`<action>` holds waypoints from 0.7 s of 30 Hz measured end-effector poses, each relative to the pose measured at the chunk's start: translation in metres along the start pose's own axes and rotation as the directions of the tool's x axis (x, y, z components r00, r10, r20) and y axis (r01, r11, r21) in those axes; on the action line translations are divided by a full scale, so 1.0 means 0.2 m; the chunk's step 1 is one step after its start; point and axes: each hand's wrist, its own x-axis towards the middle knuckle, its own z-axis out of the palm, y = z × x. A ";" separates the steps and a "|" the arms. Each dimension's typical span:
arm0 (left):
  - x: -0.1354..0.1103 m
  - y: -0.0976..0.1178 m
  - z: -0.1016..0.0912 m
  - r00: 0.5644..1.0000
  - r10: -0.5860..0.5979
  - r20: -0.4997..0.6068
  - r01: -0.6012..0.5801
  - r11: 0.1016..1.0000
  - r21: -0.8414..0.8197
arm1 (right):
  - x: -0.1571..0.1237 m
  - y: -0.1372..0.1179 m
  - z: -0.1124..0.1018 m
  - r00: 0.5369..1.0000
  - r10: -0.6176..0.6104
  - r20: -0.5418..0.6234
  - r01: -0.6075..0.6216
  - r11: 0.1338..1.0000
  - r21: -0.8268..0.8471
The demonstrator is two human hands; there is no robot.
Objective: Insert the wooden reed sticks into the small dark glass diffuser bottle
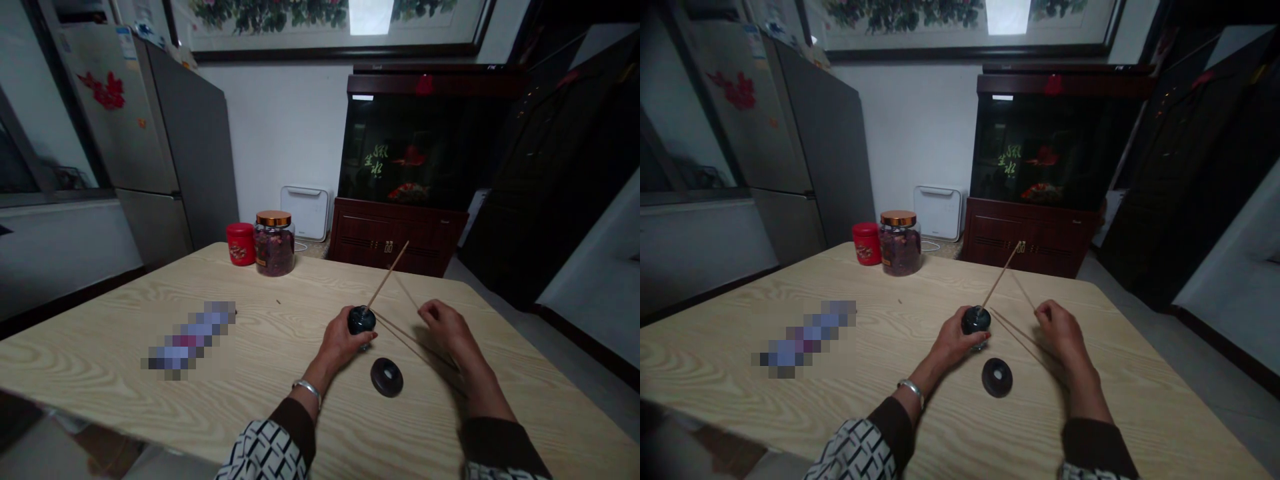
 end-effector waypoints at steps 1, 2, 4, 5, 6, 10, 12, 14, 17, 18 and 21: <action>0.00 0.00 0.00 1.000 0.000 0.000 0.000 1.000 -0.002 | 0.01 -0.02 -0.03 0.993 0.010 -0.115 0.004 0.992 0.123; 0.00 0.00 0.00 1.000 -0.002 -0.003 0.002 1.000 -0.003 | 0.02 -0.05 -0.06 0.973 0.044 -0.228 0.022 0.959 0.282; 0.00 0.00 0.00 1.000 -0.008 -0.008 0.008 1.000 -0.002 | 0.02 -0.12 -0.09 0.919 0.170 -0.354 0.100 0.771 0.629; 0.00 0.00 0.00 1.000 -0.012 -0.010 0.012 1.000 -0.002 | 0.01 -0.17 -0.10 0.912 0.219 -0.347 0.132 0.644 0.753; 0.00 0.00 0.00 1.000 -0.014 -0.012 0.014 1.000 -0.003 | 0.00 -0.21 -0.11 0.914 0.246 -0.322 0.152 0.528 0.836; 0.00 0.01 0.00 1.000 -0.012 -0.018 0.012 1.000 -0.003 | -0.05 -0.37 -0.05 0.931 0.229 -0.284 0.194 0.349 0.917; 0.00 0.01 0.00 1.000 -0.012 -0.018 0.012 1.000 0.002 | -0.07 -0.42 -0.01 0.929 0.197 -0.312 0.222 0.378 0.899; 0.00 0.02 0.00 1.000 -0.022 -0.015 0.022 1.000 0.009 | -0.09 -0.46 0.02 0.924 0.155 -0.349 0.253 0.437 0.863; 0.00 0.02 0.00 1.000 -0.025 -0.015 0.026 0.999 0.019 | -0.11 -0.49 0.05 0.918 0.074 -0.389 0.294 0.531 0.795; 0.00 0.02 -0.01 1.000 -0.022 -0.015 0.022 1.000 0.021 | -0.11 -0.50 0.05 0.917 0.051 -0.395 0.303 0.555 0.774; 0.00 0.02 -0.01 1.000 -0.017 -0.010 0.017 1.000 0.017 | -0.12 -0.50 0.07 0.927 0.002 -0.375 0.298 0.604 0.739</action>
